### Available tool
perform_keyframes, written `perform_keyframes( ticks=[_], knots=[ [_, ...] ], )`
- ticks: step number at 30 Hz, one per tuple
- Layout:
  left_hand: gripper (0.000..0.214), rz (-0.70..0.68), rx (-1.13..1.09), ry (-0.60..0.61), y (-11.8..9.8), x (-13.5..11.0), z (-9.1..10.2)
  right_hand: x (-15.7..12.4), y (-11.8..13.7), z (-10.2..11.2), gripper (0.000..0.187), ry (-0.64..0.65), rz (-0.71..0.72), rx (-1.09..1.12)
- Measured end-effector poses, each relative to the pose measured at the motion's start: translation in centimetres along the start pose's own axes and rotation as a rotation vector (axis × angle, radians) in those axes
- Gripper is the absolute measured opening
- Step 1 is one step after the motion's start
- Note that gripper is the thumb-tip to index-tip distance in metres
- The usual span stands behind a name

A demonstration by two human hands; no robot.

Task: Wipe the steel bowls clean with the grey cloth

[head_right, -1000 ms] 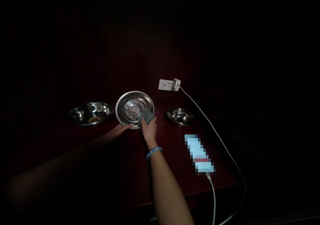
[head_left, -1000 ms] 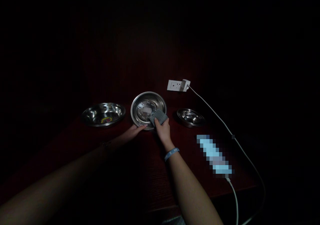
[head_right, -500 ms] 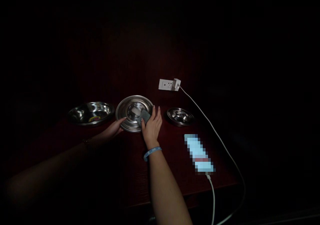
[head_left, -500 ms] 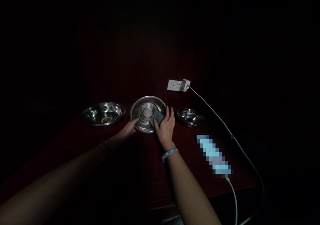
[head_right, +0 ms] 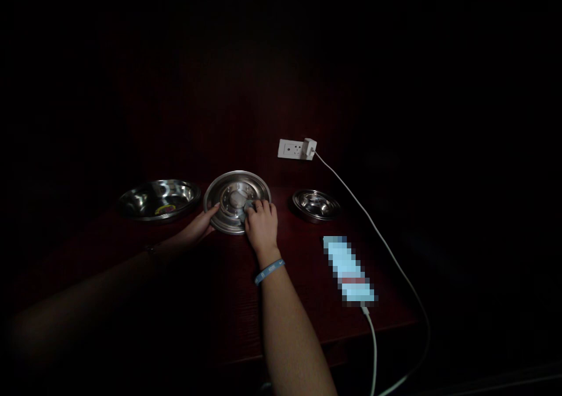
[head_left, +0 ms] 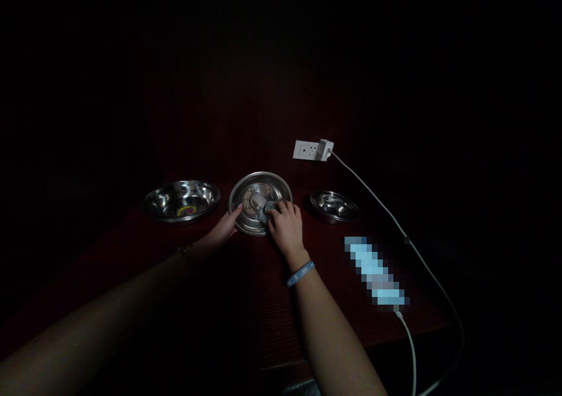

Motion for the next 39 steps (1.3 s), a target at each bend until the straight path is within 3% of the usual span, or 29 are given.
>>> perform_keyframes(
  ticks=[5, 10, 17, 25, 33, 39],
  knots=[
    [0.042, -0.025, 0.067, -0.05, 0.0, 0.4, 0.5, -0.2, 0.0, -0.1, 0.023, 0.01, -0.045, 0.008],
    [0.04, -0.051, 0.052, -0.021, -0.2, 0.4, 0.2, -0.3, 0.4, -0.9, 0.029, 0.025, -0.063, 0.03],
    [0.039, -0.06, 0.099, -0.094, -0.2, 0.3, 0.7, -0.4, 1.9, -1.9, 0.035, 0.078, 0.012, 0.216],
    [0.027, -0.099, 0.07, -0.131, -1.2, -0.8, 0.4, -0.7, 3.5, -1.0, 0.043, 0.087, 0.121, 0.433],
    [0.027, -0.163, 0.092, -0.033, -2.0, -1.4, -0.3, -0.6, 3.7, -0.8, 0.039, 0.116, 0.13, 0.508],
    [0.024, -0.169, 0.096, -0.023, -1.8, -1.1, -0.2, -0.6, 3.8, -0.9, 0.035, 0.113, 0.154, 0.526]
  ],
)
Point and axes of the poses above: each hand's wrist, its own x-axis towards the middle knuckle, its own z-axis out of the back of the hand, y = z × x, the point moved 8 cm from there along x, towards the middle knuckle, and after that the axes turned 6 degrees about x, right-handed, at the moved point
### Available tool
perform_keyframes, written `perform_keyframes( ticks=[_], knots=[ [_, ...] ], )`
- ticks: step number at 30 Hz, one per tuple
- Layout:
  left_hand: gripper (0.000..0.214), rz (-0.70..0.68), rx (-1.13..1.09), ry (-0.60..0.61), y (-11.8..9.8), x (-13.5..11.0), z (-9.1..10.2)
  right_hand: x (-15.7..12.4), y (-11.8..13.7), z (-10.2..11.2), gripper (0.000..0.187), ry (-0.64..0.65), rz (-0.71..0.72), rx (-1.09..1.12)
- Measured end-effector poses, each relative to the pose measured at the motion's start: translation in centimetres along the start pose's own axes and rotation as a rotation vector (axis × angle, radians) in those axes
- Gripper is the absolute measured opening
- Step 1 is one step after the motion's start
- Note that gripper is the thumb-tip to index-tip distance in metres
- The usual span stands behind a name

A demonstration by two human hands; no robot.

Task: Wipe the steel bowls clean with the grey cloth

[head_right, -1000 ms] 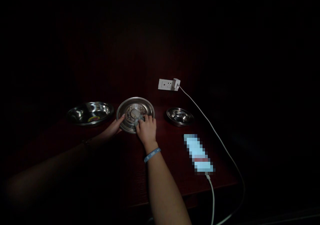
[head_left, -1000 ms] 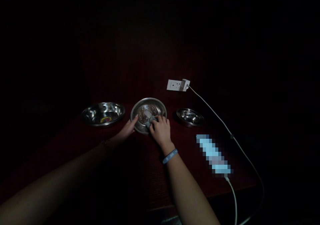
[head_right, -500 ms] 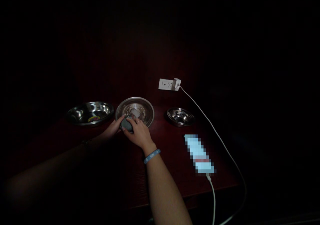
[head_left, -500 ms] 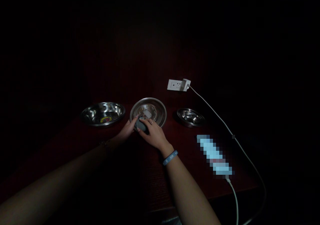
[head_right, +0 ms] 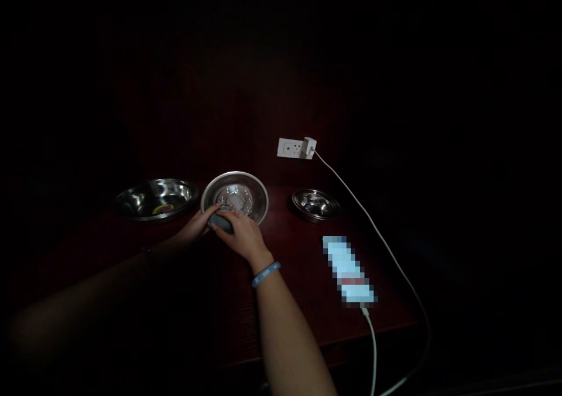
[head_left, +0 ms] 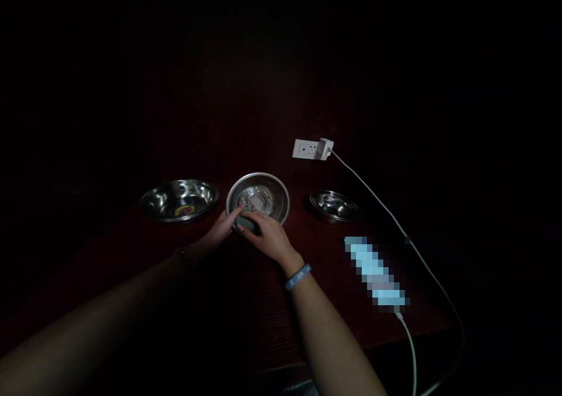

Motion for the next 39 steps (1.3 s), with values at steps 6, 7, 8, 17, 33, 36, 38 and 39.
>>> perform_keyframes(
  ticks=[6, 7, 8, 17, 33, 36, 38, 39],
  knots=[
    [0.027, -0.028, 0.03, -0.057, 0.8, 0.9, 1.0, 0.1, -0.3, -0.2, 0.033, 0.028, -0.042, -0.028],
    [0.027, -0.028, 0.031, -0.07, 1.0, 1.1, 1.2, 0.0, -0.3, -0.3, 0.032, 0.034, -0.052, -0.038],
    [0.027, -0.027, 0.032, -0.086, 1.2, 1.3, 1.4, 0.0, -0.4, -0.3, 0.032, 0.039, -0.059, -0.05],
    [0.032, 0.002, 0.051, -0.094, 2.7, 2.6, 2.3, 0.0, -1.1, 0.2, 0.024, 0.057, -0.166, -0.265],
    [0.03, 0.016, 0.032, -0.041, 2.5, 2.3, 1.6, -0.2, -2.6, 2.3, 0.027, -0.127, -0.304, -0.552],
    [0.032, 0.011, 0.051, -0.061, 2.0, 1.8, 1.6, -0.2, -2.6, 2.2, 0.026, -0.117, -0.306, -0.55],
    [0.036, -0.021, 0.07, -0.044, 1.4, 1.3, 1.3, -0.2, -2.7, 2.0, 0.025, -0.105, -0.316, -0.544],
    [0.038, -0.044, 0.084, -0.03, 1.1, 1.1, 1.1, -0.2, -2.7, 1.9, 0.026, -0.097, -0.323, -0.542]
  ],
)
Point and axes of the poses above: each hand's wrist, its own x-axis towards the middle knuckle, its own z-axis out of the back of the hand, y = z × x, the point moved 8 cm from there along x, towards the middle knuckle, and after that the axes turned 6 degrees about x, right-handed, at the moved point
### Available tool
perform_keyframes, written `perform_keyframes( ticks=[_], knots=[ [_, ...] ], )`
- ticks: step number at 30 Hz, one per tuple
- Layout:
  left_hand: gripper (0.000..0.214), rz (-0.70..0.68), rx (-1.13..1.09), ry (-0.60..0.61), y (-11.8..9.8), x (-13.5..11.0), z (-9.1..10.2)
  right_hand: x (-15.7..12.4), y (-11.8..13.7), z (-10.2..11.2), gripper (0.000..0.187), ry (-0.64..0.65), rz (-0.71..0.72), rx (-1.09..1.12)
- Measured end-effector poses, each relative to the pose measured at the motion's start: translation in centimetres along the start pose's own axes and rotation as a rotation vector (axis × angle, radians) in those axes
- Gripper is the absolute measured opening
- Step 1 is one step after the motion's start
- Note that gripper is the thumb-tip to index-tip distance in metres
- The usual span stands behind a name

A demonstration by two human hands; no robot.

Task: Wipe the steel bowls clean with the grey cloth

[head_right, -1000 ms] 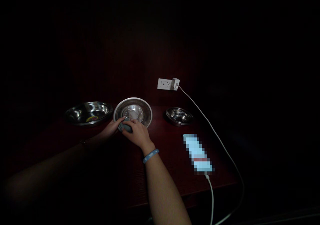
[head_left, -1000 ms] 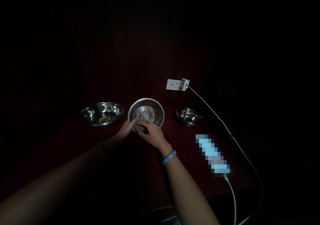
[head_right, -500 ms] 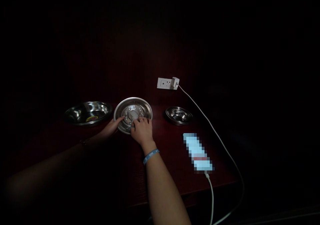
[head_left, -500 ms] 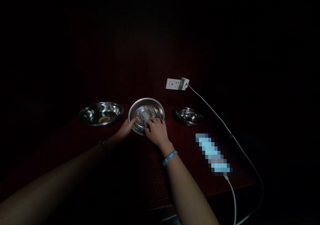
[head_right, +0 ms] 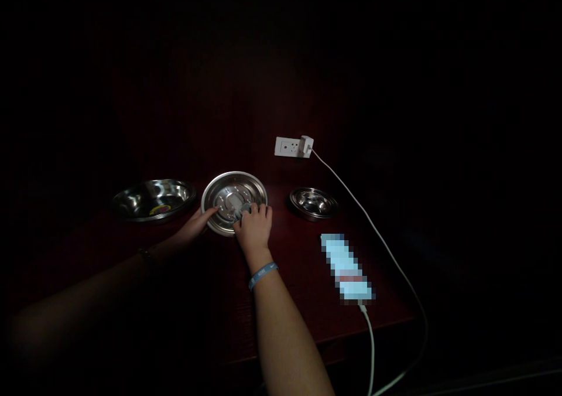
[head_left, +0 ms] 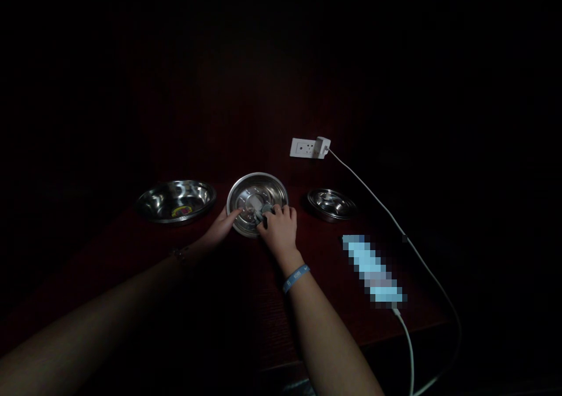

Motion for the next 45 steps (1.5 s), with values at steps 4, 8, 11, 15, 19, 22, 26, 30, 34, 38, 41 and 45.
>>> perform_keyframes(
  ticks=[4, 8, 11, 15, 19, 22, 26, 30, 34, 38, 41, 45],
  knots=[
    [0.044, -0.088, 0.064, 0.029, -1.2, -0.7, -0.4, -0.1, 0.2, -0.4, 0.027, 0.043, -0.003, -0.005],
    [0.052, -0.186, 0.139, 0.085, -1.9, -1.1, -1.1, -0.2, 0.2, -0.8, 0.032, 0.061, -0.007, 0.0],
    [0.057, -0.199, 0.15, 0.101, -1.7, -1.2, -1.3, -0.2, 0.4, -0.9, 0.034, 0.06, -0.007, 0.014],
    [0.058, -0.229, 0.188, 0.118, -1.1, -0.8, -1.3, -0.3, 0.7, -1.0, 0.036, 0.072, 0.007, 0.056],
    [0.065, -0.373, 0.341, 0.036, -1.4, -0.1, -0.4, -0.4, 0.9, -1.1, 0.036, 0.092, 0.015, 0.101],
    [0.062, -0.399, 0.372, 0.006, -1.3, 0.3, -0.1, -0.4, 1.1, -1.2, 0.036, 0.103, 0.023, 0.145],
    [0.058, -0.34, 0.325, 0.002, -1.0, 0.5, 0.0, -0.4, 1.3, -1.2, 0.036, 0.105, 0.039, 0.205],
    [0.058, -0.264, 0.276, 0.022, -0.8, 0.4, -0.3, -0.4, 1.4, -1.4, 0.037, 0.101, 0.053, 0.282],
    [0.054, -0.192, 0.224, 0.022, -0.6, 0.4, -0.4, -0.4, 1.5, -1.5, 0.038, 0.099, 0.072, 0.326],
    [0.051, -0.153, 0.203, 0.015, -0.5, 0.5, -0.1, -0.4, 1.6, -1.2, 0.038, 0.115, 0.077, 0.309],
    [0.049, -0.142, 0.194, -0.003, -0.4, 0.6, 0.1, -0.5, 1.7, -1.0, 0.037, 0.139, 0.055, 0.268],
    [0.048, -0.136, 0.197, -0.025, -0.3, 0.6, 0.3, -0.4, 1.6, -0.9, 0.037, 0.138, 0.042, 0.199]
  ],
)
Point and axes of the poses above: each hand's wrist, its own x-axis towards the middle knuckle, its own z-axis out of the back of the hand, y = z × x, the point moved 8 cm from there along x, towards the middle knuckle, and after that the axes turned 6 degrees about x, right-handed, at the moved point
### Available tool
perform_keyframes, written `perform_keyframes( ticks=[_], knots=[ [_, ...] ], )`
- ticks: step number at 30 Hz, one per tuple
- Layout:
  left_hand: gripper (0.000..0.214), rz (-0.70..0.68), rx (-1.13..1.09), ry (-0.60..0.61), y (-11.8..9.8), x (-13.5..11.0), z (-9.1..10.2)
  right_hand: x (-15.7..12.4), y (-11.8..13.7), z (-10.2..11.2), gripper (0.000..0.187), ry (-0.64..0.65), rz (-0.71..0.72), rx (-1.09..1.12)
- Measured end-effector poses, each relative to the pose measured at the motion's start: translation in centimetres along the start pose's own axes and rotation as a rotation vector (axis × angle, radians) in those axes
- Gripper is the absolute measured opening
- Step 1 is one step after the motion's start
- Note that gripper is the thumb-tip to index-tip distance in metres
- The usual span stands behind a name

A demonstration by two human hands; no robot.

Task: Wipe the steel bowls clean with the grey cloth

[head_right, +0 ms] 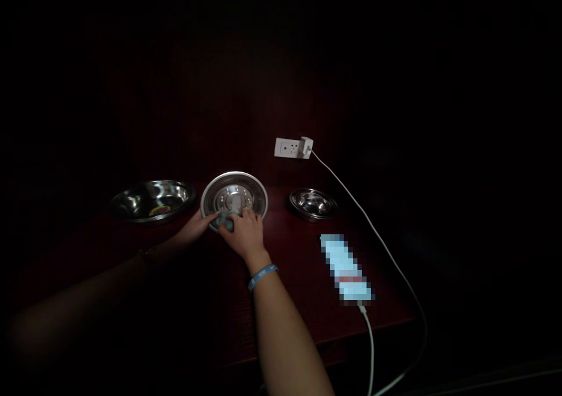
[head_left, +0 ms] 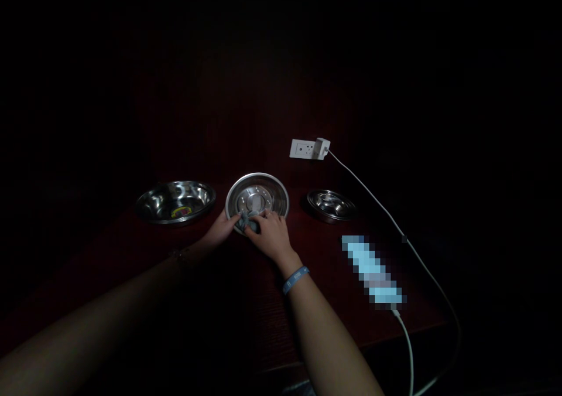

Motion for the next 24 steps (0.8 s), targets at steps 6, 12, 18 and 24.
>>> perform_keyframes(
  ticks=[6, 12, 18, 24],
  knots=[
    [0.05, 0.007, 0.024, 0.0, -0.1, 0.0, 0.1, 0.1, -1.0, 0.6, 0.038, -0.071, -0.08, -0.113],
    [0.055, 0.005, 0.018, 0.024, -0.3, -0.1, 0.0, 0.1, -1.3, 1.3, 0.033, -0.13, -0.09, -0.184],
    [0.052, 0.039, 0.017, 0.009, 0.0, -0.3, -0.1, 0.0, -2.1, 1.9, 0.034, -0.192, -0.131, -0.205],
    [0.05, 0.022, 0.027, 0.021, -0.1, -0.3, 0.0, 0.2, -2.5, 1.6, 0.04, -0.149, -0.145, -0.157]
  ],
)
Point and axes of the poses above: each hand's wrist, its own x-axis towards the middle knuckle, its own z-axis out of the back of the hand, y = z × x, the point moved 8 cm from there along x, towards the middle knuckle, and after that the axes turned 6 degrees about x, right-handed, at the moved point
